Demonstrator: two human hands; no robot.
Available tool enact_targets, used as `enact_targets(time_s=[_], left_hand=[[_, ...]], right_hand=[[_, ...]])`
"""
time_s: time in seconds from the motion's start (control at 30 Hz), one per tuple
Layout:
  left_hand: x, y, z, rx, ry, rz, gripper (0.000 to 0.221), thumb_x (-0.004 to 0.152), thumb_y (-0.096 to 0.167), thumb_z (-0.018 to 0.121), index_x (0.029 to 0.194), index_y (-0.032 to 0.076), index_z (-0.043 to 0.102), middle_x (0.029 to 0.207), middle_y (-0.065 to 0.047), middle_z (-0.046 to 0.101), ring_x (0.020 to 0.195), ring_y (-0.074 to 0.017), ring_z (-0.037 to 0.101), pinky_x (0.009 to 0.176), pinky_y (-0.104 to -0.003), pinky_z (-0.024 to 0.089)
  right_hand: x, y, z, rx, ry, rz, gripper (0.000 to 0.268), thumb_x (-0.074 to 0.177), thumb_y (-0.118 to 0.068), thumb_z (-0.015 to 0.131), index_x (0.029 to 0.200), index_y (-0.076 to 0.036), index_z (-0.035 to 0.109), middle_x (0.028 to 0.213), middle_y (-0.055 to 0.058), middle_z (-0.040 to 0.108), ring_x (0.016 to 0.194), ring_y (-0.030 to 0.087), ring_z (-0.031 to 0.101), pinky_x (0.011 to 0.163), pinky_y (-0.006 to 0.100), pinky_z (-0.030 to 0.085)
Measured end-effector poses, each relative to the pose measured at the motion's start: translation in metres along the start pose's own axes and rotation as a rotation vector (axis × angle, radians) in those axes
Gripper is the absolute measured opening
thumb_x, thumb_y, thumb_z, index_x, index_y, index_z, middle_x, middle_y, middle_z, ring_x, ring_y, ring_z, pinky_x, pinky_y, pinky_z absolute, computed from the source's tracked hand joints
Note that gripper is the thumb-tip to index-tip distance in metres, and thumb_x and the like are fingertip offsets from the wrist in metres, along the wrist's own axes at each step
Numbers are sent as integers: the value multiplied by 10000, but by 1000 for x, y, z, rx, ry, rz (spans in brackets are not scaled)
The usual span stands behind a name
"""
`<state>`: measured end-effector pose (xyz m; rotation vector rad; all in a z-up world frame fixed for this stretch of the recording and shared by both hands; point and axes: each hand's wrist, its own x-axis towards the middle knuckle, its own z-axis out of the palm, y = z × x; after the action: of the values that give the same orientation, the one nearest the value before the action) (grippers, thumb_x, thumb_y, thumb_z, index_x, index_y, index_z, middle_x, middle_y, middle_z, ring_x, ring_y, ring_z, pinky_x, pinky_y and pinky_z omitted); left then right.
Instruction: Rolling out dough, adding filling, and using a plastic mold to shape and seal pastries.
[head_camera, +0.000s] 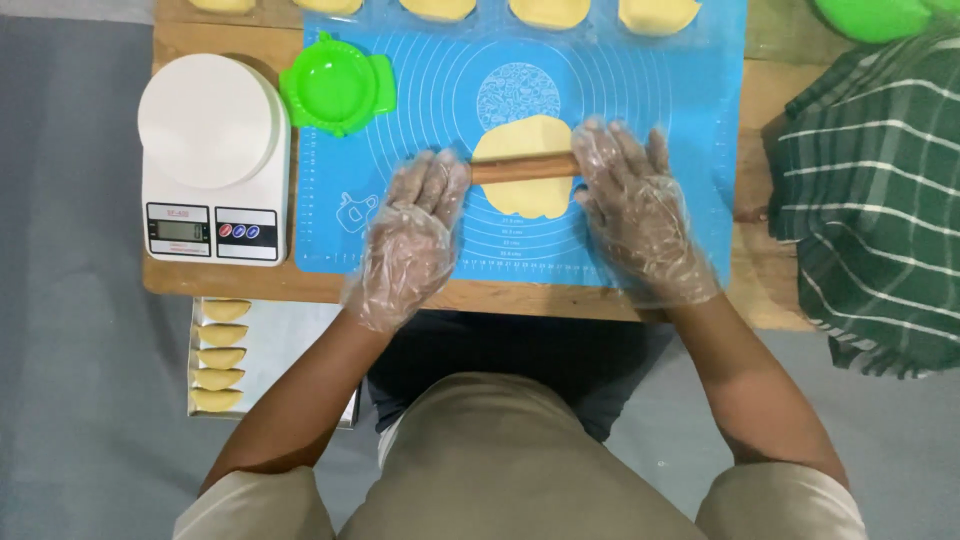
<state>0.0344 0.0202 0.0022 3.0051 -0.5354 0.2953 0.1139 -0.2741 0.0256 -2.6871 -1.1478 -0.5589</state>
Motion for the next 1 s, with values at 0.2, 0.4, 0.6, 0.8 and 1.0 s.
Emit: enact_targets(time_s=[0.2, 0.4, 0.6, 0.8, 1.0], left_hand=[[21, -7, 24, 43, 250, -91, 565, 1086, 471, 477, 1517, 112, 539, 1515, -150, 553, 1426, -344, 477, 1193, -527, 316], [-4, 11, 40, 151, 113, -126, 653, 1140, 547, 308, 1674, 190, 190, 1729, -83, 128, 1580, -268, 103, 1275, -466, 43], [-26, 50, -9, 55, 149, -136, 583, 1091, 413, 494, 1584, 109, 424, 1599, -154, 454, 1494, -344, 389, 1233, -512, 273], [-11, 33, -18, -51, 98, -207, 563, 998, 441, 605, 1448, 102, 600, 1429, -139, 630, 1417, -360, 483, 1178, -572, 360], [2, 9, -14, -100, 298, -120, 350, 1057, 228, 622, 1331, 13, 660, 1379, -191, 651, 1365, -394, 519, 1168, -567, 399]], right_hand=[[14, 10, 10, 107, -100, 78, 588, 992, -264, 679, 1521, -44, 545, 1459, 198, 604, 1336, 400, 558, 1121, 632, 379], [5, 9, 12, -66, -72, 38, 703, 972, -265, 744, 1577, -22, 481, 1543, 237, 537, 1369, 443, 522, 1090, 735, 303], [-19, 6, 4, -94, -59, 36, 634, 977, -224, 744, 1566, -105, 541, 1501, 143, 593, 1406, 366, 494, 1157, 659, 304], [-5, 28, 26, -235, 103, -187, 442, 836, -342, 848, 1193, -123, 709, 1176, 73, 727, 1151, 248, 699, 1131, 480, 494], [44, 40, 1, 74, -2, -378, 605, 989, 20, 702, 1518, 22, 408, 1505, 219, 579, 1386, 330, 606, 1168, 439, 521]])
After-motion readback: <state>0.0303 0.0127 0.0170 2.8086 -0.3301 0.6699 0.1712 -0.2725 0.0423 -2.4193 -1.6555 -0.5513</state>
